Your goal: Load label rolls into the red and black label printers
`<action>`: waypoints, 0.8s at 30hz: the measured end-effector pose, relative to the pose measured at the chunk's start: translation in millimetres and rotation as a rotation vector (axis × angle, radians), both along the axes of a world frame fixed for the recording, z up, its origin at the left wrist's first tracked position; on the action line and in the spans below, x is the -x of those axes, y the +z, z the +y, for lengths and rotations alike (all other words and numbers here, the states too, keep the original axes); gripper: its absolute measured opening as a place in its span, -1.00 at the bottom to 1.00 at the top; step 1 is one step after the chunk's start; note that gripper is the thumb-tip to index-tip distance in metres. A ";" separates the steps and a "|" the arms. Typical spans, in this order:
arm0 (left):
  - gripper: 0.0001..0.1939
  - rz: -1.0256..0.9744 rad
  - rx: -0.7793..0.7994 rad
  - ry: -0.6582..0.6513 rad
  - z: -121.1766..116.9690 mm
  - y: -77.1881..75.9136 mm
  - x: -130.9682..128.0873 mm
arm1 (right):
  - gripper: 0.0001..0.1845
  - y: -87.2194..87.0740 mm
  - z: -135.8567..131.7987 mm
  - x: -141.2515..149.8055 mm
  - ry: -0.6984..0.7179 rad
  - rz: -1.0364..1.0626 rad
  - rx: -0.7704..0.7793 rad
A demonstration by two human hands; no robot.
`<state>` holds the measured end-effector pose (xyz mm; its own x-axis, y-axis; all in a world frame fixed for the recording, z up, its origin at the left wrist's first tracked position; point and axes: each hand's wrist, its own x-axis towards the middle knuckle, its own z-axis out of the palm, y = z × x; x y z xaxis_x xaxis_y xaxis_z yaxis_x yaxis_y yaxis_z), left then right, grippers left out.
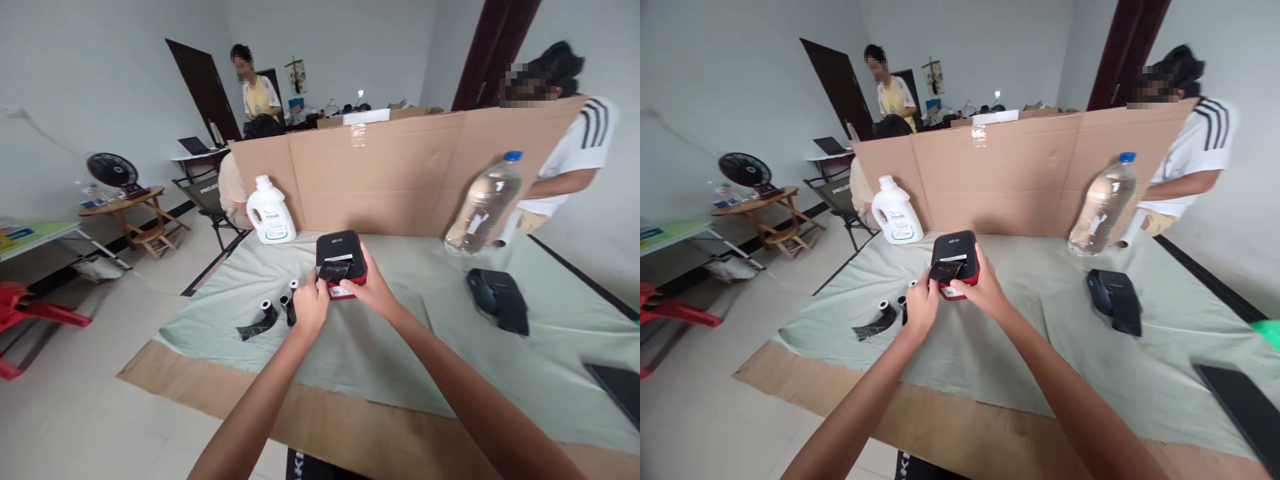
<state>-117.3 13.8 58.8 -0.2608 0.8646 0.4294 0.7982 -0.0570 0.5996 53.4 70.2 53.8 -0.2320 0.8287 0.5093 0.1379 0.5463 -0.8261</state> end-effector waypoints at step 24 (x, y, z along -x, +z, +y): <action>-0.53 0.092 -0.265 -0.295 -39.4 -85.9 -53.4 | 0.21 -77.6 -95.1 -84.5 -0.295 -0.176 0.066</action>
<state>-63.9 -25.5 -27.1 0.0317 0.7526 0.6577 0.7744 -0.4345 0.4598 137.9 -24.9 -23.8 -0.0568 0.9030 0.4259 0.4252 0.4079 -0.8080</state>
